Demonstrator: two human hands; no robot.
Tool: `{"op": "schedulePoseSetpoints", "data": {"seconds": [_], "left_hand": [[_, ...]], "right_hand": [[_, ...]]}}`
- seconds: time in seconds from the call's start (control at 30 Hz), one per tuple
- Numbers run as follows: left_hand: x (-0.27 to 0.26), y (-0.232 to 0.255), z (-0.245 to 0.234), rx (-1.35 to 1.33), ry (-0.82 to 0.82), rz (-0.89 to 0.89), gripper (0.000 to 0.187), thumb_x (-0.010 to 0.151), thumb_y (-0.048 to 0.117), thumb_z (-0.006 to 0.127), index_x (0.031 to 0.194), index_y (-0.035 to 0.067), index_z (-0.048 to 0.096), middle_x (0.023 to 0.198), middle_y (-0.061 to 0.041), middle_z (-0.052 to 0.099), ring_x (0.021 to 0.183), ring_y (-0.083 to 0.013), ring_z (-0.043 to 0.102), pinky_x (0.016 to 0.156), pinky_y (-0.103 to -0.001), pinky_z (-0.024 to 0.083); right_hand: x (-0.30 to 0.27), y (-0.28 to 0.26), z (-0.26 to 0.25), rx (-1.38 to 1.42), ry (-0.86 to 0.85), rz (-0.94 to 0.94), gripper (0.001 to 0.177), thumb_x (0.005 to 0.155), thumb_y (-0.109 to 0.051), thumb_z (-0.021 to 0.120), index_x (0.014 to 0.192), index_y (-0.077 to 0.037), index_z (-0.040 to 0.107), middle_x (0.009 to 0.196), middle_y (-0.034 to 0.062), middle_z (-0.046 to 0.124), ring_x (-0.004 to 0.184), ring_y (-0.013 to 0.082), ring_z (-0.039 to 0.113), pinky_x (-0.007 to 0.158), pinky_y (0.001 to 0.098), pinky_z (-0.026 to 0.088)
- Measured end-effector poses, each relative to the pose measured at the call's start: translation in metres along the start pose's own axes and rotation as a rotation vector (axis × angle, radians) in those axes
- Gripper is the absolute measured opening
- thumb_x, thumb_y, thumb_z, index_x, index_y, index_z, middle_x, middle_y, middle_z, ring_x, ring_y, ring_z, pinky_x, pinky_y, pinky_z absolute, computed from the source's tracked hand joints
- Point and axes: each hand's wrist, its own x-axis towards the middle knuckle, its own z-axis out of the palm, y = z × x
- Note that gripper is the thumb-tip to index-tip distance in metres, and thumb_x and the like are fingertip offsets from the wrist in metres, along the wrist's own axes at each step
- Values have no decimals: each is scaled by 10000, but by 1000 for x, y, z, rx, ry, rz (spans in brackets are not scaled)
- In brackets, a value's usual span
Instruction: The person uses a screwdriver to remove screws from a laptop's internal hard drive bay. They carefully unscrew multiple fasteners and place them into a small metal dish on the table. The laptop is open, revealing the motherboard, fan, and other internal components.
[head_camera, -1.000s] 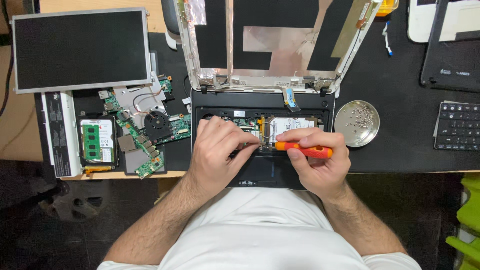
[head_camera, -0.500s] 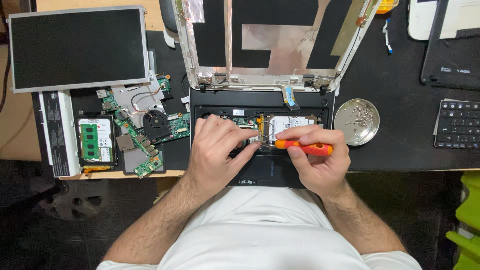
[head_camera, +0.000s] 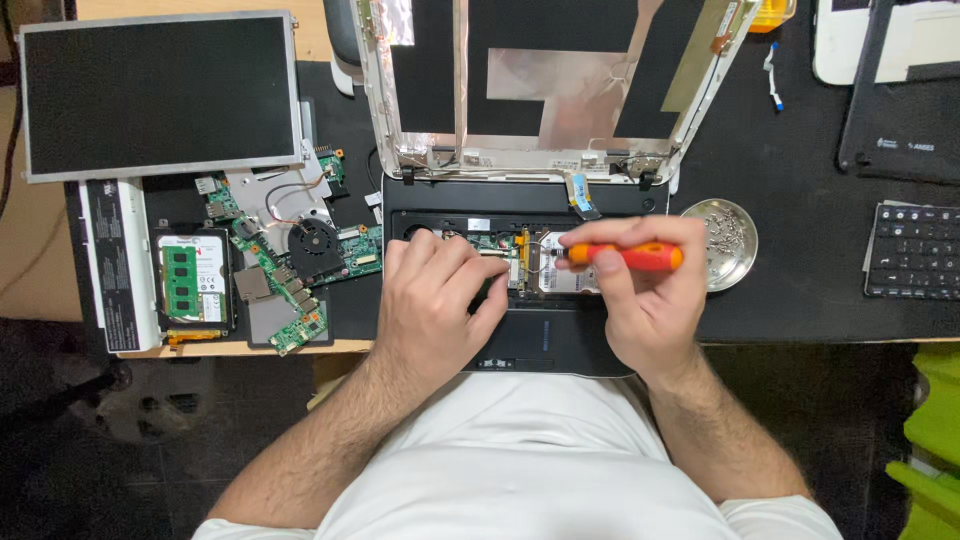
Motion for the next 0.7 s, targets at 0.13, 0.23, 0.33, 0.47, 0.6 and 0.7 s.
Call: {"op": "schedulePoseSetpoints", "data": {"seconds": [0.13, 0.23, 0.33, 0.47, 0.6, 0.7], "left_hand": [[2, 2, 0, 9, -5, 28, 23, 1071, 153, 889, 1068, 173, 879, 915, 0, 674, 936, -257, 667, 904, -449, 504], [1, 5, -2, 66, -9, 59, 27, 1073, 170, 877, 1047, 179, 876, 910, 2, 662, 933, -253, 664, 895, -447, 499], [1, 8, -6, 152, -24, 117, 102, 1122, 213, 821, 1041, 175, 869, 919, -17, 642, 901, -266, 631, 865, -454, 479], [0, 12, -11, 192, -63, 141, 129, 1150, 225, 795, 1107, 149, 890, 941, -27, 661, 906, -262, 645, 853, -454, 470], [-5, 6, -5, 166, -22, 153, 130, 1156, 243, 805, 1167, 143, 888, 976, -32, 667, 918, -264, 653, 852, -449, 484], [-6, 7, -9, 160, -27, 165, 173, 1171, 263, 787, 1241, 142, 889, 988, -30, 656, 926, -264, 655, 861, -449, 488]], "right_hand": [[16, 7, 0, -50, -41, -14, 332, 1189, -60, 765, 1338, -39, 469, 1178, 277, 869, 915, 276, 867, 855, 381, 736], [14, 15, 4, -39, -49, -26, 318, 1182, -32, 759, 1326, -38, 476, 1154, 268, 865, 893, 280, 864, 837, 391, 739], [12, 22, 3, 6, -52, 60, 327, 1183, -61, 759, 1331, -55, 468, 1132, 242, 856, 896, 255, 857, 835, 363, 740], [11, 23, 2, 5, -39, 67, 334, 1192, -78, 752, 1336, -63, 451, 1124, 231, 849, 898, 246, 855, 834, 348, 737], [9, 28, 2, -32, -35, 59, 339, 1179, -57, 763, 1344, -65, 468, 1134, 232, 858, 871, 255, 858, 819, 344, 735], [10, 26, 2, -63, -44, 65, 327, 1185, -48, 744, 1353, -66, 465, 1148, 230, 854, 907, 271, 867, 850, 367, 742]]}}
